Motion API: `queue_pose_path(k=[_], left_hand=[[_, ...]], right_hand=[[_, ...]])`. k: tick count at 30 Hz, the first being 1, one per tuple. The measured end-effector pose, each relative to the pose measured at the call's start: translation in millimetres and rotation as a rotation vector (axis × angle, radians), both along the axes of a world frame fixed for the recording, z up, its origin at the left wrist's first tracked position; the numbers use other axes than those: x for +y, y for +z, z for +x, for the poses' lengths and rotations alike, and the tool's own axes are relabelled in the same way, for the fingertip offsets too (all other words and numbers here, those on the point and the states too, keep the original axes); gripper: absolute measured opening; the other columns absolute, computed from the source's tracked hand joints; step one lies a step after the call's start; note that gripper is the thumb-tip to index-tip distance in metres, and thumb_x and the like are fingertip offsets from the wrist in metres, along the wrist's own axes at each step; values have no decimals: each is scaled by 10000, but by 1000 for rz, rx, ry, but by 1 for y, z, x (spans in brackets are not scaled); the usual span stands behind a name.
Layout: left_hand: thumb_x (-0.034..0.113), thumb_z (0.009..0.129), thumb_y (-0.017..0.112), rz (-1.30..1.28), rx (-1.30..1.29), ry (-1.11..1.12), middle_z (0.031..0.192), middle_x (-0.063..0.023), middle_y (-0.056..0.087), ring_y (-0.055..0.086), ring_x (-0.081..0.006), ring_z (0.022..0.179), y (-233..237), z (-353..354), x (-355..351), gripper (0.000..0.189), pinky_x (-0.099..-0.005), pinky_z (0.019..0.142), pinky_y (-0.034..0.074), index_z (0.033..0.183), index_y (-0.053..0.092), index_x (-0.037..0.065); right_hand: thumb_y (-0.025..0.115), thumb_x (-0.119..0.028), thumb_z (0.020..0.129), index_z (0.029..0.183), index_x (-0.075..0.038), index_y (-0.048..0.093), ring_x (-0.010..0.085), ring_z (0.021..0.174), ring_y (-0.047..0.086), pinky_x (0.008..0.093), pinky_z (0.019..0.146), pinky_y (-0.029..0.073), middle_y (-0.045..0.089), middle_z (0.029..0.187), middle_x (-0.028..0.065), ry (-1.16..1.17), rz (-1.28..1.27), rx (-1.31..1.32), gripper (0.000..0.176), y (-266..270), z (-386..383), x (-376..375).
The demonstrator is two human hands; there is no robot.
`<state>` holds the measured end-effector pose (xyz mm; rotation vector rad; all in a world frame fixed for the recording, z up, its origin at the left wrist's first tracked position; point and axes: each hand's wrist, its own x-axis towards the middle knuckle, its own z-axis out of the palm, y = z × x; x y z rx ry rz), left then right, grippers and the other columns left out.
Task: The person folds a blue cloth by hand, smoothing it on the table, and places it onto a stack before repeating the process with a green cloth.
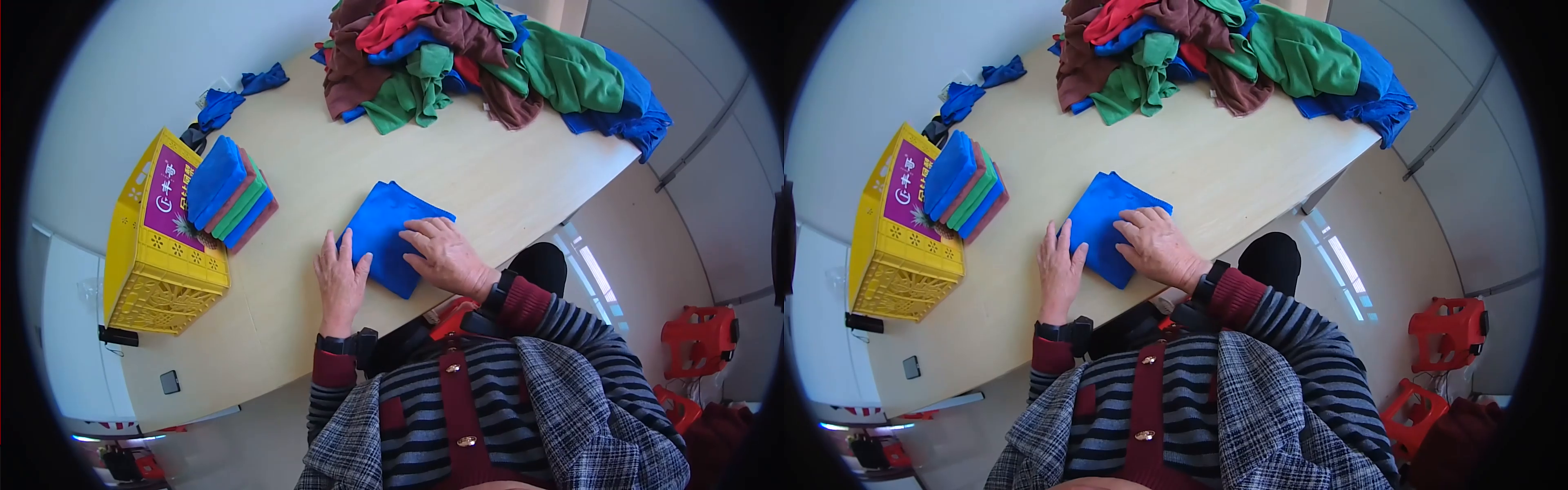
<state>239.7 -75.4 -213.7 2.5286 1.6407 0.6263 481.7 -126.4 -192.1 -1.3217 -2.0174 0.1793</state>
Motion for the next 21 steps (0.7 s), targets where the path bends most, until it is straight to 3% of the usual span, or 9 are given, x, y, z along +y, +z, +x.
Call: queue_pose_path(k=[6, 9, 13, 18, 21], left_hand=[[417, 1012, 593, 42, -57, -58, 1302, -228, 606, 565, -414, 1144, 5, -2, -16, 550, -512, 1023, 421, 1411, 552, 40], [337, 983, 656, 35, -67, -75, 1115, -186, 671, 608, -380, 1043, 14, 0, -41, 446, -482, 944, 470, 1315, 628, 41], [232, 959, 688, -29, -128, -127, 1022, -172, 685, 639, -356, 948, 23, 6, -69, 351, -457, 856, 504, 1250, 672, 36], [200, 939, 706, -101, -176, -105, 958, -162, 685, 646, -349, 890, 27, 7, -68, 317, -447, 803, 515, 1218, 688, 49], [223, 955, 689, -102, -173, -45, 1088, -182, 689, 639, -364, 1004, 42, 19, -52, 340, -449, 906, 506, 1236, 676, 31]], right_hand=[[705, -223, 909, 1131, -34, 704, 320, 1096, 622, 420, 990, 487, 688, 1136, 130, 48, -80, 60, 291, -8, 16, 18], [704, -224, 908, 1074, -32, 722, 319, 1046, 634, 416, 953, 507, 700, 1068, 128, 74, -94, 73, 255, -6, 20, 29], [704, -163, 904, 1052, -36, 722, 340, 996, 656, 435, 897, 533, 701, 1018, 137, 70, -53, 85, 196, -3, 20, 39], [694, -164, 909, 1060, -42, 721, 338, 1003, 654, 430, 891, 533, 697, 1013, 137, 67, -76, 112, 195, -4, 18, 32], [697, -166, 909, 1074, -36, 715, 335, 1016, 651, 425, 897, 532, 694, 1024, 135, 67, -88, 150, 211, -3, 18, 30]])
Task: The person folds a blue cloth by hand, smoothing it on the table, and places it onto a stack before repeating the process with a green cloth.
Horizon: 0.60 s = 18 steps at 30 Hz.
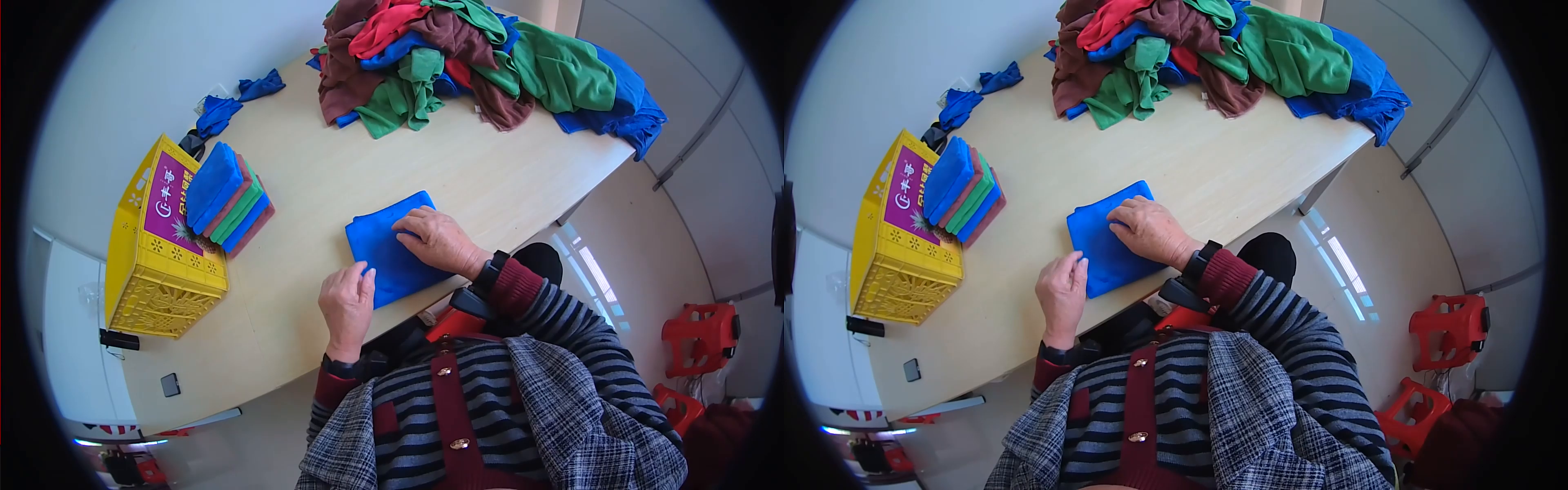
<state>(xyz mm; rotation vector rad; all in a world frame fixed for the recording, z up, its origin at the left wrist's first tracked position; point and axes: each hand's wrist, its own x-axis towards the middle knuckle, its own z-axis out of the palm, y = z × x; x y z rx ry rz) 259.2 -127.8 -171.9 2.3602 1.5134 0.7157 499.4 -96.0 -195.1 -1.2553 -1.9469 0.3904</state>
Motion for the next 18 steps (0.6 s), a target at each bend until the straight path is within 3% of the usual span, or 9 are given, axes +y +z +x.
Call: queue_pose_path(k=[1, 4, 5, 7, 8, 11, 18], left_hand=[[223, 955, 689, 0, -2, -2, 1088, -182, 689, 639, -364, 1004, 0, 6, 6, 340, -449, 906, 506, 1236, 676, 31], [326, 1007, 617, 285, 141, -118, 1388, -219, 586, 537, -384, 1295, -12, 31, 25, 502, -473, 1116, 398, 1386, 579, 0], [326, 1007, 617, 286, 139, -119, 1388, -219, 586, 537, -384, 1295, -21, 37, 27, 502, -473, 1116, 398, 1386, 579, 0], [421, 1023, 559, 229, 172, -124, 1513, -231, 468, 401, -388, 1428, -40, 48, 30, 623, -518, 1196, 278, 1448, 503, -31], [469, 1032, 531, 199, 191, -126, 1576, -237, 409, 333, -389, 1494, -46, 51, 31, 685, -540, 1235, 218, 1479, 466, -46], [509, 1030, 510, 151, 187, -154, 1609, -233, 361, 280, -378, 1526, -51, 48, 28, 744, -556, 1243, 186, 1513, 420, -50], [536, 1016, 515, 133, 197, -96, 1638, -220, 319, 236, -376, 1547, -51, 42, 26, 799, -563, 1254, 143, 1566, 348, -19]], right_hand=[[694, -176, 914, 1119, -37, 702, 338, 1072, 636, 429, 939, 517, 685, 1084, 139, -2, 3, -22, 248, 0, -1, 0], [689, -196, 925, 1208, -38, 676, 343, 1182, 607, 438, 1024, 486, 668, 1204, 147, -3, 22, -68, 324, -2, -4, 6], [675, -224, 938, 1262, -42, 648, 345, 1251, 563, 449, 1073, 444, 635, 1280, 148, -5, 49, -145, 373, -8, -7, 7], [647, -279, 964, 1371, -50, 592, 351, 1388, 476, 473, 1173, 361, 568, 1432, 151, -8, 92, -296, 471, -18, -10, 8], [647, -279, 964, 1371, -50, 592, 351, 1388, 476, 473, 1173, 361, 568, 1432, 151, -7, 88, -293, 471, -20, -9, 10], [587, -356, 994, 1474, -69, 515, 349, 1499, 341, 501, 1246, 236, 456, 1567, 144, 18, -2, -349, 564, -26, -6, 10], [547, -402, 1000, 1483, -73, 515, 353, 1489, 362, 514, 1244, 241, 471, 1558, 146, -5, 2, -366, 585, -21, -9, 10]])
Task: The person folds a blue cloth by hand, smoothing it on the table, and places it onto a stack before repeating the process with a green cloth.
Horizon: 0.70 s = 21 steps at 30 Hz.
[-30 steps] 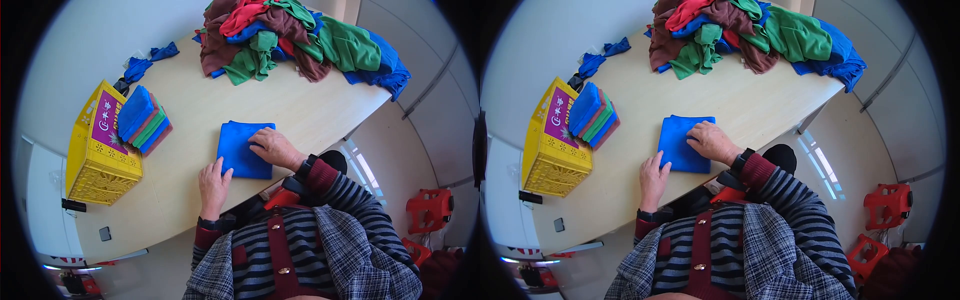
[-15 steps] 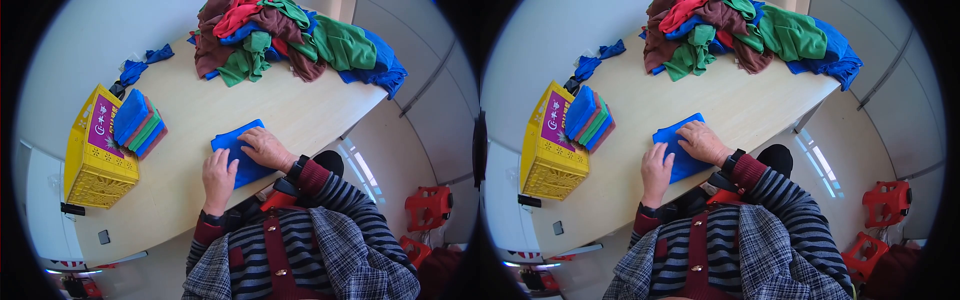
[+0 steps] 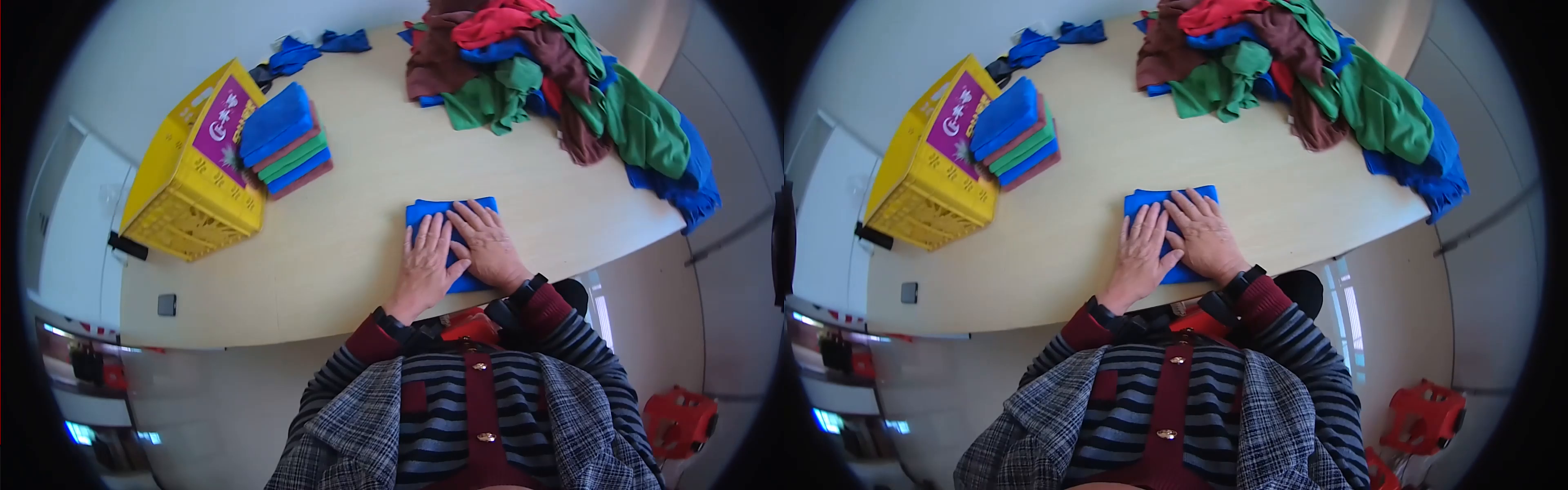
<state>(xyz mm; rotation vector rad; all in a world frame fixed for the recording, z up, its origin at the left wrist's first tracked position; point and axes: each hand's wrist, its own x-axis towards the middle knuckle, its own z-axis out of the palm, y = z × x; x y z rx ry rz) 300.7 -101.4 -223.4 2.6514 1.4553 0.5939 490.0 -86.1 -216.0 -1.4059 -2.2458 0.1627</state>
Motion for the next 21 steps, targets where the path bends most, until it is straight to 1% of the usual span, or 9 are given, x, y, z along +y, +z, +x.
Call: queue_pose_path(k=[3, 6, 7, 10, 11, 13, 17, 19, 21], left_hand=[[546, 980, 572, 28, -29, -32, 1632, -220, 326, 239, -374, 1546, 1, -5, -7, 834, -577, 1252, 139, 1553, 368, -26], [436, 903, 717, -25, -28, -89, 1605, -188, 376, 265, -369, 1536, 15, -13, -31, 785, -619, 1240, 147, 1515, 452, 22], [436, 903, 717, -26, -30, -90, 1605, -188, 376, 265, -369, 1536, 17, -18, -34, 785, -619, 1240, 147, 1515, 452, 22], [275, 827, 807, 43, 91, -96, 1560, -144, 439, 307, -364, 1518, 23, -33, -38, 708, -653, 1225, 167, 1457, 536, 98], [275, 827, 807, 43, 85, -101, 1560, -144, 439, 307, -364, 1518, 26, -38, -37, 708, -653, 1225, 167, 1457, 536, 98], [151, 806, 802, 95, 80, 3, 1518, -112, 485, 352, -365, 1493, 34, -49, -31, 647, -659, 1213, 197, 1413, 576, 152], [67, 860, 705, 184, 129, 199, 1491, -122, 512, 400, -369, 1454, 26, -73, 7, 553, -654, 1194, 231, 1396, 590, 143], [93, 893, 673, 235, 181, 290, 1489, -133, 514, 408, -371, 1446, 17, -83, 26, 519, -642, 1192, 243, 1403, 584, 136], [107, 903, 666, 212, 125, 289, 1493, -138, 512, 408, -373, 1446, 21, -76, 28, 514, -639, 1193, 244, 1409, 576, 125]], right_hand=[[556, -397, 1000, 1481, -73, 515, 358, 1486, 364, 517, 1242, 246, 469, 1558, 153, 18, 8, -35, 581, 1, -1, 1], [569, -390, 997, 1478, -70, 514, 366, 1483, 367, 521, 1239, 251, 467, 1557, 164, 5, 13, -43, 580, 1, -2, 2], [577, -386, 995, 1476, -67, 514, 372, 1482, 367, 522, 1237, 255, 465, 1556, 171, 6, 19, -40, 580, 1, -1, 3], [593, -378, 990, 1482, -61, 503, 383, 1484, 360, 524, 1236, 255, 453, 1561, 185, 1, 12, -49, 592, 3, 0, -2], [601, -375, 987, 1489, -58, 493, 387, 1489, 352, 524, 1236, 253, 442, 1567, 191, 1, -4, -55, 603, 4, -1, -4], [610, -371, 985, 1497, -55, 483, 392, 1493, 344, 524, 1236, 250, 431, 1574, 197, -5, -27, -66, 615, 5, -3, -10], [632, -356, 973, 1488, -47, 486, 400, 1483, 355, 517, 1230, 263, 435, 1567, 200, 11, -25, -80, 618, 5, -15, -37], [644, -349, 965, 1478, -43, 493, 404, 1466, 375, 510, 1219, 282, 454, 1550, 202, 15, -47, -112, 616, 10, -29, -56], [650, -346, 961, 1473, -41, 497, 406, 1457, 385, 506, 1214, 292, 464, 1542, 204, 16, -59, -134, 615, 19, -30, -64]])
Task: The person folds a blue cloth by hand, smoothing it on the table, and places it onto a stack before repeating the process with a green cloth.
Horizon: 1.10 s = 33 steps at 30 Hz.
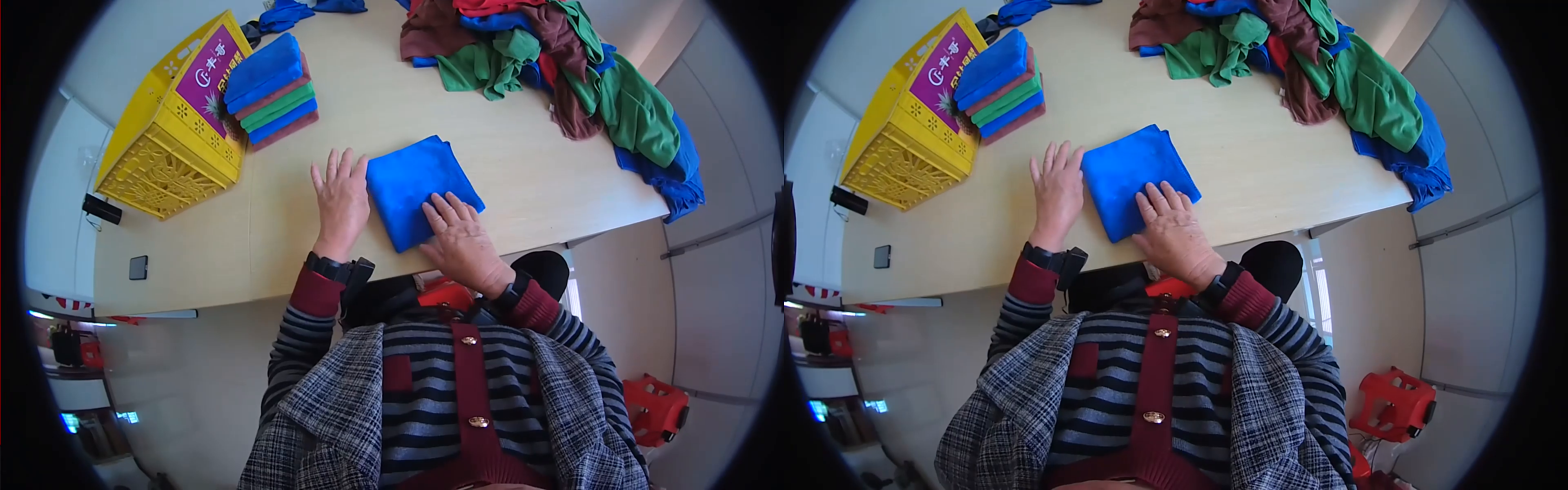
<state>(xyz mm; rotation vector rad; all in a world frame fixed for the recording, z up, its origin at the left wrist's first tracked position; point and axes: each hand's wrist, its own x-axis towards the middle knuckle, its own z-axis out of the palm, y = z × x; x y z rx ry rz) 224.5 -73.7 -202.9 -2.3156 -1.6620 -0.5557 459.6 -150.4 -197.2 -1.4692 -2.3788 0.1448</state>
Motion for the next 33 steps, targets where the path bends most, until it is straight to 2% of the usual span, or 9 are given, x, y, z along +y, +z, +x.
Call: queue_pose_path(k=[4, 7, 8, 11, 15, 19, 22, 31, 33], left_hand=[[168, 935, 643, -19, -152, -44, 1500, -156, 502, 397, -377, 1452, 1, 14, -7, 499, -631, 1197, 242, 1420, 557, 85], [234, 961, 628, -59, -252, -132, 1499, -170, 492, 379, -377, 1463, -9, 28, -19, 496, -630, 1203, 232, 1415, 547, 50], [255, 963, 626, -71, -228, -125, 1521, -170, 470, 361, -369, 1476, -17, 30, -21, 527, -627, 1206, 227, 1434, 526, 40], [299, 968, 622, -89, -167, -94, 1566, -170, 425, 326, -354, 1503, -36, 30, -21, 592, -622, 1214, 217, 1472, 484, 20], [337, 973, 609, -62, -121, -79, 1613, -165, 370, 281, -338, 1532, -44, 25, -14, 657, -616, 1223, 204, 1519, 431, 19], [305, 999, 566, -151, -162, -101, 1662, -150, 302, 251, -339, 1550, -40, 23, -18, 664, -614, 1221, 211, 1569, 362, 31], [397, 1005, 576, -171, -151, -86, 1650, -152, 320, 255, -327, 1549, -39, 24, -16, 689, -620, 1220, 214, 1554, 385, 26], [446, 1020, 556, -214, -163, -87, 1668, -153, 284, 224, -325, 1560, -36, 20, -18, 714, -632, 1217, 210, 1572, 360, 37], [426, 1021, 557, -194, -176, -95, 1659, -153, 307, 257, -329, 1547, -34, 20, -19, 681, -596, 1226, 212, 1560, 388, 44]], right_hand=[[659, -331, 957, 1469, -37, 497, 405, 1432, 415, 495, 1197, 314, 494, 1512, 213, 113, -148, 47, 612, 31, -2, 0], [635, -337, 977, 1469, -36, 497, 398, 1412, 439, 485, 1188, 324, 515, 1495, 206, 49, -560, 144, 593, 65, -8, 23], [635, -337, 977, 1469, -36, 497, 398, 1412, 439, 485, 1188, 324, 515, 1495, 206, 50, -561, 141, 593, 60, -11, 30], [573, -379, 1016, 1489, -47, 487, 378, 1453, 402, 488, 1211, 291, 477, 1545, 186, 140, 11, 152, 584, 17, -25, 54], [507, -425, 1043, 1518, -57, 468, 369, 1500, 344, 496, 1241, 236, 426, 1596, 166, 109, 88, 44, 601, -16, -33, 73], [485, -442, 1048, 1542, -76, 449, 353, 1532, 297, 506, 1258, 191, 386, 1627, 157, 78, 21, -17, 615, -13, -29, 76], [490, -438, 1047, 1543, -85, 451, 349, 1530, 302, 504, 1259, 188, 393, 1624, 153, 58, 19, -12, 610, -13, -23, 80], [492, -449, 1044, 1546, -109, 453, 341, 1533, 299, 500, 1247, 222, 388, 1630, 144, -40, 15, -58, 608, -10, -20, 81], [491, -453, 1044, 1547, -109, 453, 341, 1534, 297, 500, 1244, 229, 384, 1632, 144, -42, 18, -49, 610, -10, -18, 79]])
